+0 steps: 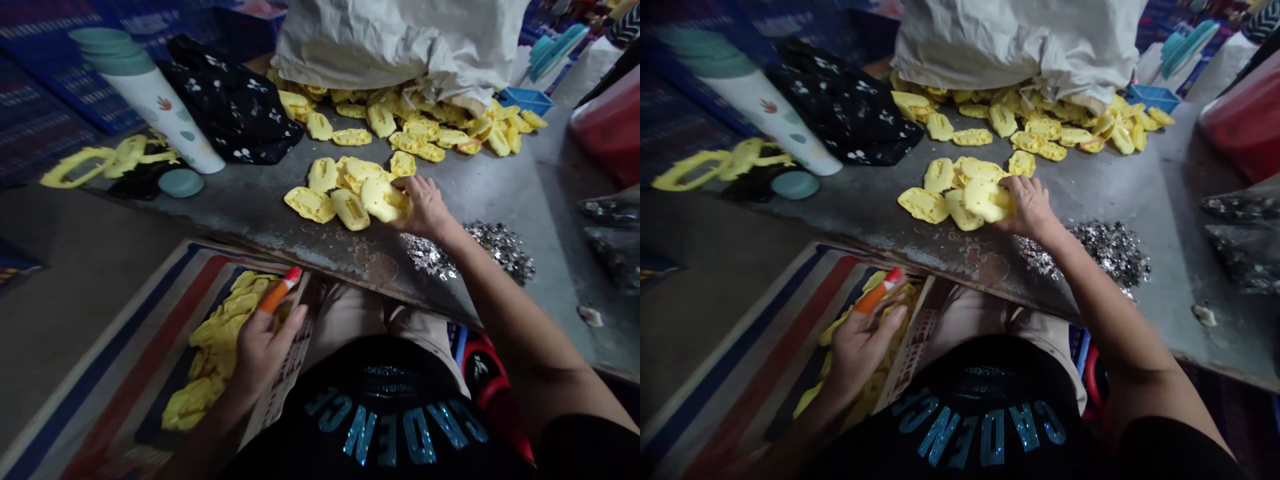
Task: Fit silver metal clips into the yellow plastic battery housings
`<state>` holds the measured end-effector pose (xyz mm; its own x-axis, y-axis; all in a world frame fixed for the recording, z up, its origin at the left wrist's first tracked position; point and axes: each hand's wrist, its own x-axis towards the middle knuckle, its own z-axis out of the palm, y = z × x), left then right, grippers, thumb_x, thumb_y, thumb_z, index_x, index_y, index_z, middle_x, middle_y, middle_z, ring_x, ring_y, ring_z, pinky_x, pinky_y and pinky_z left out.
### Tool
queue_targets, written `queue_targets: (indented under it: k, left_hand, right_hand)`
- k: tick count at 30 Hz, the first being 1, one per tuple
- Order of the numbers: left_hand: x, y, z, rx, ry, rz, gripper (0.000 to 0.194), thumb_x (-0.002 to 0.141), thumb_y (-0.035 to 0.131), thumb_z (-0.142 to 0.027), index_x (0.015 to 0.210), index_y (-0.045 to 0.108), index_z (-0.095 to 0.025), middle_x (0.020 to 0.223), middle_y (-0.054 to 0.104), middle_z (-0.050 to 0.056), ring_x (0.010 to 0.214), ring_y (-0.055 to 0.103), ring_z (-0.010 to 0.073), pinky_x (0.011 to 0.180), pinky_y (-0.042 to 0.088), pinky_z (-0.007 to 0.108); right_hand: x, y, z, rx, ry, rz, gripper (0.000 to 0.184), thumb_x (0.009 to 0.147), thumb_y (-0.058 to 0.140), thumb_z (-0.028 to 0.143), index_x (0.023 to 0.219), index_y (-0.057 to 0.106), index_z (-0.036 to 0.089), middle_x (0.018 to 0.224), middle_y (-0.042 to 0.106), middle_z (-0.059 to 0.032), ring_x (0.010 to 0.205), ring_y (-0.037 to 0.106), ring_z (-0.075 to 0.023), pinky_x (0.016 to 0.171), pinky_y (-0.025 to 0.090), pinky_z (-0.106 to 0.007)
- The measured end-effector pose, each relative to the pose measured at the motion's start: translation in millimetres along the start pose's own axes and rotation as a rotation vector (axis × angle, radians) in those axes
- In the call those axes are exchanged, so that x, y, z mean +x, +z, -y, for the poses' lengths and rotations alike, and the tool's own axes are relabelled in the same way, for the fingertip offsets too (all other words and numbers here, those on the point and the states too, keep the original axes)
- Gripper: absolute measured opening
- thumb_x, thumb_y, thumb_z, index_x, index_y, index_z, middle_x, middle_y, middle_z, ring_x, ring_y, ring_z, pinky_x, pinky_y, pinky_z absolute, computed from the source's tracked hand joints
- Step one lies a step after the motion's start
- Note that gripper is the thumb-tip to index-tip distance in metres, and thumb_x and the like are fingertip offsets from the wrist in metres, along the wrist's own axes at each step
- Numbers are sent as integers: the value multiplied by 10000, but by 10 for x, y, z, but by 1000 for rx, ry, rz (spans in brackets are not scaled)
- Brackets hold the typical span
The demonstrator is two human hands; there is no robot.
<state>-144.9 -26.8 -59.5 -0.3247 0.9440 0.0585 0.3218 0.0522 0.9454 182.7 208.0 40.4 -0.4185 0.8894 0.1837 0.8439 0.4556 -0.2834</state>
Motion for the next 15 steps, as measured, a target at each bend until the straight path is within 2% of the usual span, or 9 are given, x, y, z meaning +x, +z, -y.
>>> queue_targets:
  k: [1,3,5,8,9,10,11,13,15]
  left_hand:
    - [29,187,-193,-116,57,86,443,1023,857,-527,1361,809,-245,1502,830,142,1562,702,386,1370,542,567]
    - [71,514,-540,-331,143,297,651,998,909,-489,1586,735,-270,1732,707,157,1691,597,400,1320,597,541]
    - [73,756,-772,-535,98,432,830,962,961,-479,1716,641,-340,1868,585,101,1711,580,395,1327,597,516]
    - [38,950,-887,-672,-83,688,929,917,1019,-399,1749,605,-417,1943,483,23,1739,546,400,1369,566,511]
    - [33,981,-885,-703,-151,780,933,908,1030,-435,1742,614,-416,1940,490,20,1747,535,404,1374,561,506]
    - [34,1003,-875,-740,-232,863,933,906,1025,-546,1735,624,-397,1917,525,35,1744,535,414,1367,566,504]
    - [40,1020,-860,-773,-332,945,954,911,979,-701,1732,630,-363,1877,579,63,1731,548,429,1349,580,513]
    - [59,1051,-831,-795,-564,1099,1022,955,768,-943,1724,636,-282,1725,724,118,1662,619,456,1275,635,537]
    - [61,1082,-806,-765,-747,1211,930,1062,627,-911,1707,651,-242,1530,843,126,1535,729,439,1163,697,511]
  right_hand:
    - [-240,0,79,121,-72,-17,853,823,970,523,1530,617,202,1475,729,-193,1277,644,-397,1109,540,-574]
    - [-769,34,259,420,-184,-37,870,857,970,642,1526,592,234,1403,755,-147,1178,680,-340,1056,573,-520]
    - [-1268,82,425,570,-193,-46,860,890,943,733,1506,592,247,1393,754,-137,1191,684,-330,1058,577,-506]
    - [-1842,88,517,586,-77,-54,881,913,948,723,1554,574,249,1434,736,-148,1278,665,-355,1108,560,-530]
    - [-1987,63,504,558,-43,-58,897,925,953,693,1594,556,247,1464,724,-158,1299,653,-364,1117,553,-539]
    - [-2111,29,482,519,-24,-58,910,947,948,663,1638,533,242,1504,710,-172,1319,640,-372,1122,545,-546]
    - [-2212,-12,459,475,-29,-54,913,978,927,649,1676,514,230,1540,697,-189,1331,627,-378,1121,539,-550]
    - [-2355,-96,436,385,-91,-24,875,1069,829,659,1725,500,184,1594,679,-226,1352,607,-385,1107,525,-552]
    - [-2447,-165,447,326,-166,33,839,1138,714,675,1747,506,137,1593,694,-248,1351,608,-384,1091,512,-549]
